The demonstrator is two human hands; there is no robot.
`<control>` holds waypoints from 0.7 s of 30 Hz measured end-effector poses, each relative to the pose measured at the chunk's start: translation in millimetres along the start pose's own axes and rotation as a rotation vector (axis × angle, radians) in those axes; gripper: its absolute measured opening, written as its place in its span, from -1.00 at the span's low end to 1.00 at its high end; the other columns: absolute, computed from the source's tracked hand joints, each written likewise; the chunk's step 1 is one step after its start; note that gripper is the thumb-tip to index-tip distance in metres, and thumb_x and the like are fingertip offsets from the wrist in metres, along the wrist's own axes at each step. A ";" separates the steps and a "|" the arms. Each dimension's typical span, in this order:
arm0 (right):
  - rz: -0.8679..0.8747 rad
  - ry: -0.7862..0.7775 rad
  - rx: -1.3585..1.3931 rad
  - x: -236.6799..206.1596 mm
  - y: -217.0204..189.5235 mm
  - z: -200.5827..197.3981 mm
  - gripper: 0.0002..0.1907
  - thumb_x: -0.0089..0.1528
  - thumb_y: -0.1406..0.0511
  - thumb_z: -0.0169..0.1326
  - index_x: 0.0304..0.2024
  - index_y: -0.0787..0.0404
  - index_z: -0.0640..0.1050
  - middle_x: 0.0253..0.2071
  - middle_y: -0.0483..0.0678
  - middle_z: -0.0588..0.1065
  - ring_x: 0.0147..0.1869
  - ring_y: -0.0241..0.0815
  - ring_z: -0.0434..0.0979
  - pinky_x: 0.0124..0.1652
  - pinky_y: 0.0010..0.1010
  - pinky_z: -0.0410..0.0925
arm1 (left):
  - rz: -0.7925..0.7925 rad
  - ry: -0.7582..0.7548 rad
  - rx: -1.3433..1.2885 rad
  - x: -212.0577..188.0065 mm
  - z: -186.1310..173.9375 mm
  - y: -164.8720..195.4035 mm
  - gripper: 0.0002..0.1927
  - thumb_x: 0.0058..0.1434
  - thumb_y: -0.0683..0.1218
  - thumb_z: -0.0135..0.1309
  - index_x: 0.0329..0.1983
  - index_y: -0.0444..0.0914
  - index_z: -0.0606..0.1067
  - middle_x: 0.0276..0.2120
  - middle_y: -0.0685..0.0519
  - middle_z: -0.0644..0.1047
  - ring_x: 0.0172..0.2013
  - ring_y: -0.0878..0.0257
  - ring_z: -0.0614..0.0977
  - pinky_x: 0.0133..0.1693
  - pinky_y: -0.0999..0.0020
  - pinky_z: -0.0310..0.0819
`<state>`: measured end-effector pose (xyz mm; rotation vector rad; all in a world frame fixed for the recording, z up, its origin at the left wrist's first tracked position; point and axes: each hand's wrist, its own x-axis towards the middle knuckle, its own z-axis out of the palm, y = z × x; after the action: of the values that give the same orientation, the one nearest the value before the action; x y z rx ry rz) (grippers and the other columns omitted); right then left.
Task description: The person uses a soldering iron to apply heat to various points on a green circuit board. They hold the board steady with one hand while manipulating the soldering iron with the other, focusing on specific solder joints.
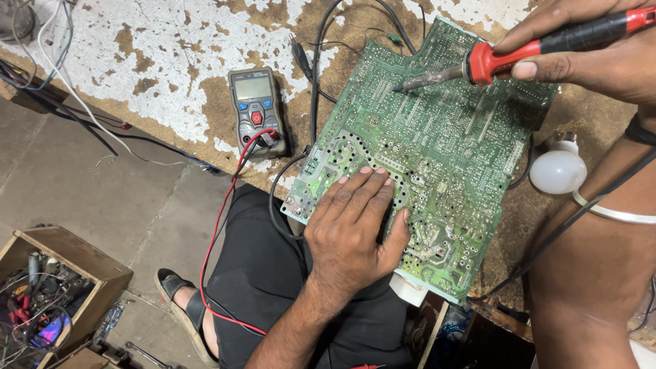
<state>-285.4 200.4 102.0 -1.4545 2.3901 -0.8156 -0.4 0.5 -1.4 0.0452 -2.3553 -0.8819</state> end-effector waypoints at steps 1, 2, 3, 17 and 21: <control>-0.001 -0.003 -0.019 0.3 0.7 0.5 -0.76 0.25 0.33 0.22 -0.03 0.24 0.62 -0.12 0.08 0.61 -0.05 -0.14 0.66 0.00 -0.35 0.54 | 0.000 0.001 -0.001 0.1 -0.1 -0.4 -0.68 0.27 -0.02 0.20 -0.01 -0.29 0.64 0.01 -0.05 0.66 0.15 0.09 0.66 0.24 0.07 0.50; 0.016 -0.003 -0.018 0.0 1.0 0.6 -0.76 0.25 0.33 0.22 -0.03 0.24 0.62 -0.12 0.08 0.61 -0.06 -0.14 0.66 -0.01 -0.35 0.54 | 0.000 0.000 0.001 -0.1 -0.6 -0.3 -0.68 0.26 -0.02 0.20 -0.01 -0.29 0.64 0.01 -0.05 0.66 0.15 0.09 0.66 0.23 0.07 0.50; 0.034 -0.003 -0.017 -0.7 1.0 0.4 -0.75 0.25 0.33 0.22 -0.02 0.24 0.63 -0.12 0.08 0.61 -0.07 -0.14 0.66 -0.02 -0.35 0.54 | 0.000 -0.001 0.003 -0.4 -1.0 -0.1 -0.68 0.26 -0.02 0.20 -0.02 -0.29 0.64 0.01 -0.05 0.66 0.15 0.09 0.66 0.23 0.07 0.50; 0.063 -0.004 0.038 -1.9 -3.9 1.8 -0.74 0.23 0.34 0.22 -0.03 0.24 0.62 -0.12 0.05 0.61 -0.06 -0.16 0.65 -0.02 -0.40 0.52 | -0.003 -0.005 -0.002 1.4 -3.4 1.0 -0.68 0.26 -0.02 0.21 -0.01 -0.29 0.63 0.03 -0.04 0.66 0.15 0.10 0.66 0.23 0.08 0.49; 0.066 0.005 0.081 -2.1 -6.1 2.0 -0.74 0.24 0.33 0.22 -0.02 0.24 0.62 -0.11 0.04 0.60 -0.03 -0.17 0.64 0.01 -0.40 0.51 | 0.000 -0.004 -0.001 1.6 -3.1 1.0 -0.68 0.25 -0.02 0.21 -0.01 -0.29 0.63 0.02 -0.05 0.66 0.14 0.09 0.66 0.23 0.08 0.49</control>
<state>-278.8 199.4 103.6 -1.3371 2.3656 -0.8902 0.2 -0.9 1.9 0.0429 -2.3582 -0.8845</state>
